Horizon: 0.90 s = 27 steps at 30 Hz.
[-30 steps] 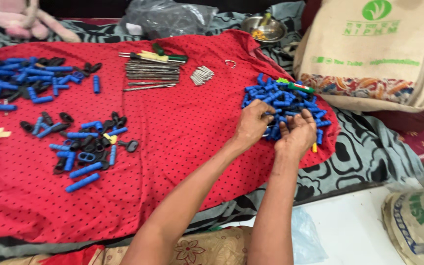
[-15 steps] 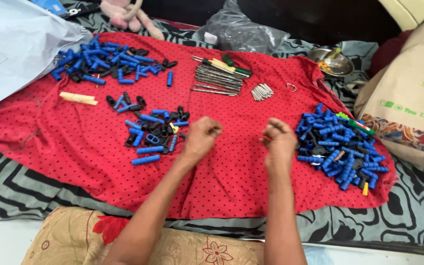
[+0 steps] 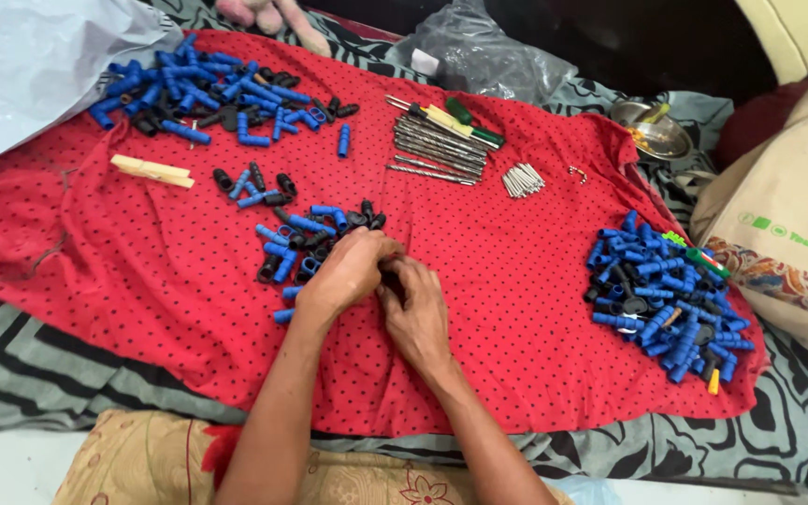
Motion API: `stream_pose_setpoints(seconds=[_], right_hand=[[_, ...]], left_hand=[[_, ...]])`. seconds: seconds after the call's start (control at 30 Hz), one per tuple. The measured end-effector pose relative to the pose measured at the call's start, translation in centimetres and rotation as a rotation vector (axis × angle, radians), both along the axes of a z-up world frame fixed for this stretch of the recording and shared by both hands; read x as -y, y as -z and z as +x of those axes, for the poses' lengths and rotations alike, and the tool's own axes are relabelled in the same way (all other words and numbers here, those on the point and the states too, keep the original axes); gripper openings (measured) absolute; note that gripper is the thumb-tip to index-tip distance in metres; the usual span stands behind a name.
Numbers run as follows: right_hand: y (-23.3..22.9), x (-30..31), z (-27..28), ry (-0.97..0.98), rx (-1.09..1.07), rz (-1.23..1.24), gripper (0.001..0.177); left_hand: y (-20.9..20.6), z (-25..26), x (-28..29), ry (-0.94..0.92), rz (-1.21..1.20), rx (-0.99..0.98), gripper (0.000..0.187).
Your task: The person assembles irrigation connectors by inserting a blue nozzle into a black elbow joint and then adding a yellow piece to the assembly.
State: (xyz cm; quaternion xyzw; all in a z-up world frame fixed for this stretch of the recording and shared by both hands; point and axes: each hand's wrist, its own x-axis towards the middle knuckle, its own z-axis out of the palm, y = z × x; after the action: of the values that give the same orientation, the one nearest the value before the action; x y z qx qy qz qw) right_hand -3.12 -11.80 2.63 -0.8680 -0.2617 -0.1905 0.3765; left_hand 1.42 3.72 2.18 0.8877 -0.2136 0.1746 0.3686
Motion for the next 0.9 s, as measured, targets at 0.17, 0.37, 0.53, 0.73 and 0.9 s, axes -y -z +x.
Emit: stream_pose_setpoints(seconds=[0.17, 0.37, 0.53, 0.73, 0.9], right_hand=[[1.1, 0.2, 1.5, 0.108, -0.051, 0.067, 0.018], [2.3, 0.8, 3.1, -0.012, -0.406, 0.619, 0.020], [2.8, 2.4, 4.2, 0.066, -0.603, 0.842, 0.029], [2.2, 2.4, 4.4, 0.027, -0.635, 0.918, 0.012], [2.0, 2.2, 4.2, 0.020, -0.606, 0.905, 0.032]], left_hand=[[-1.6, -1.1, 0.0, -0.038, 0.014, -0.130, 0.022], [-3.1, -1.6, 0.3, -0.041, -0.251, -0.211, 0.017], [-3.4, -1.3, 2.1, 0.025, -0.335, -0.244, 0.017], [-1.6, -0.1, 3.3, -0.064, -0.441, -0.241, 0.012], [0.2, 1.2, 4.0, -0.032, -0.684, -0.460, 0.008]])
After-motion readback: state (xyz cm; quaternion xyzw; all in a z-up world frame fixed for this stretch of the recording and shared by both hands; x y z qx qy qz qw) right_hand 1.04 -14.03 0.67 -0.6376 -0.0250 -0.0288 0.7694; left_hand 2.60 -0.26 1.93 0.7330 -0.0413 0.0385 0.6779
